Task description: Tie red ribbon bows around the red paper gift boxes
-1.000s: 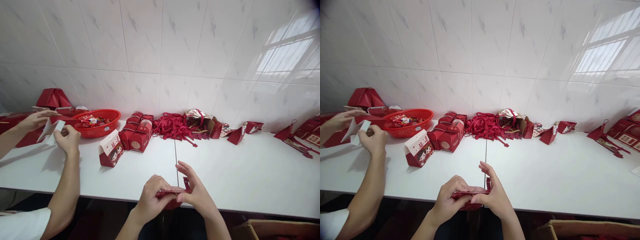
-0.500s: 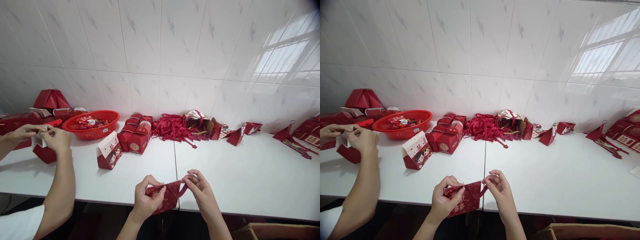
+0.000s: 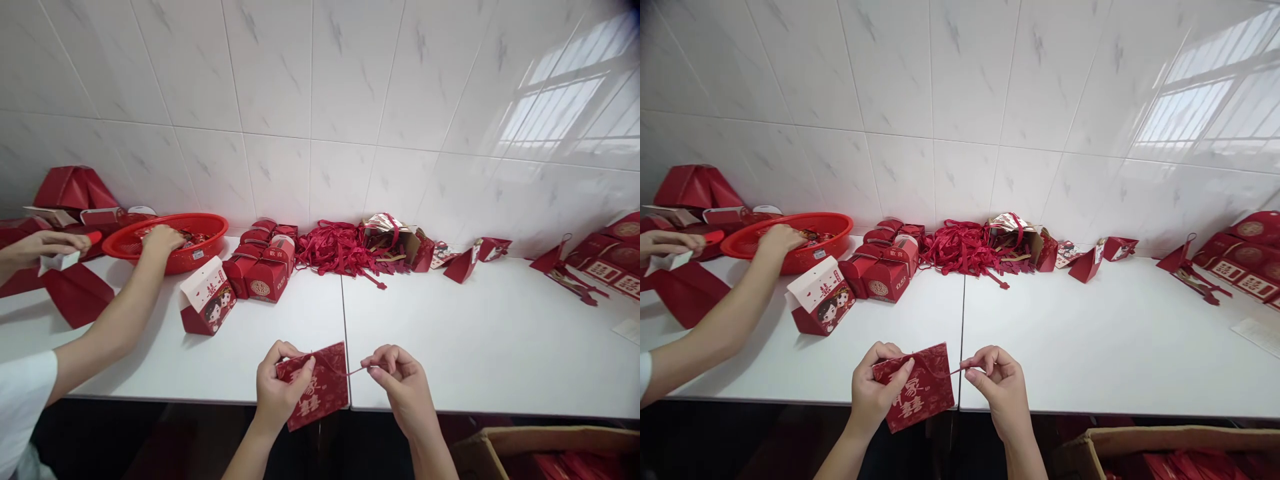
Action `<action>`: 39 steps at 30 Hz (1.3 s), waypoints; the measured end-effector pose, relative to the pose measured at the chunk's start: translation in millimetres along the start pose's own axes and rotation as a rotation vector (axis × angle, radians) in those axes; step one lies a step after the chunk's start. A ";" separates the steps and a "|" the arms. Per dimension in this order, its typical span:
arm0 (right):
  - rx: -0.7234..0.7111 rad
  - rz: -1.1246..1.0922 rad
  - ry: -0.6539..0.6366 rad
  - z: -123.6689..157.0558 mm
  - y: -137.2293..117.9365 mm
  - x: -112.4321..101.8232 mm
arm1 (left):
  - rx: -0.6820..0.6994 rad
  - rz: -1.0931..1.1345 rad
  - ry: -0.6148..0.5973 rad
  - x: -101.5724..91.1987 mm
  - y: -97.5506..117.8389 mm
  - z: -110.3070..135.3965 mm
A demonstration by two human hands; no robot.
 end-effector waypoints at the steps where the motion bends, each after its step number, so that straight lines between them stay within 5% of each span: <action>1: -0.006 0.001 -0.005 0.6 0.3 0.4 | 0.001 -0.001 0.002 0.0 -0.3 -0.2; 8: -0.142 -0.047 0.213 2.6 -15.6 -19.2 | 0.134 0.013 -0.194 14.4 5.3 7.2; 17: -0.552 0.218 0.382 7.2 -87.7 -3.4 | 0.271 -0.021 -0.357 35.4 29.3 18.1; 21: -0.736 0.414 0.260 13.5 -108.2 11.8 | 0.284 -0.041 -0.339 36.5 32.7 17.6; 29: -0.506 0.402 -0.141 3.8 -69.3 23.5 | 0.383 -0.125 -0.389 38.2 42.3 20.9; 39: -0.292 0.504 -0.232 10.8 -39.6 43.8 | 0.496 -0.237 -0.437 44.1 56.8 19.1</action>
Point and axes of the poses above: each hand's wrist, its own z-axis away from the middle knuckle, its own x-axis out of the palm, y = z × x, the point moved 8 cm from there along -z, towards the middle knuckle, and after that the axes turned 15 degrees about z, right-handed, at the moved point
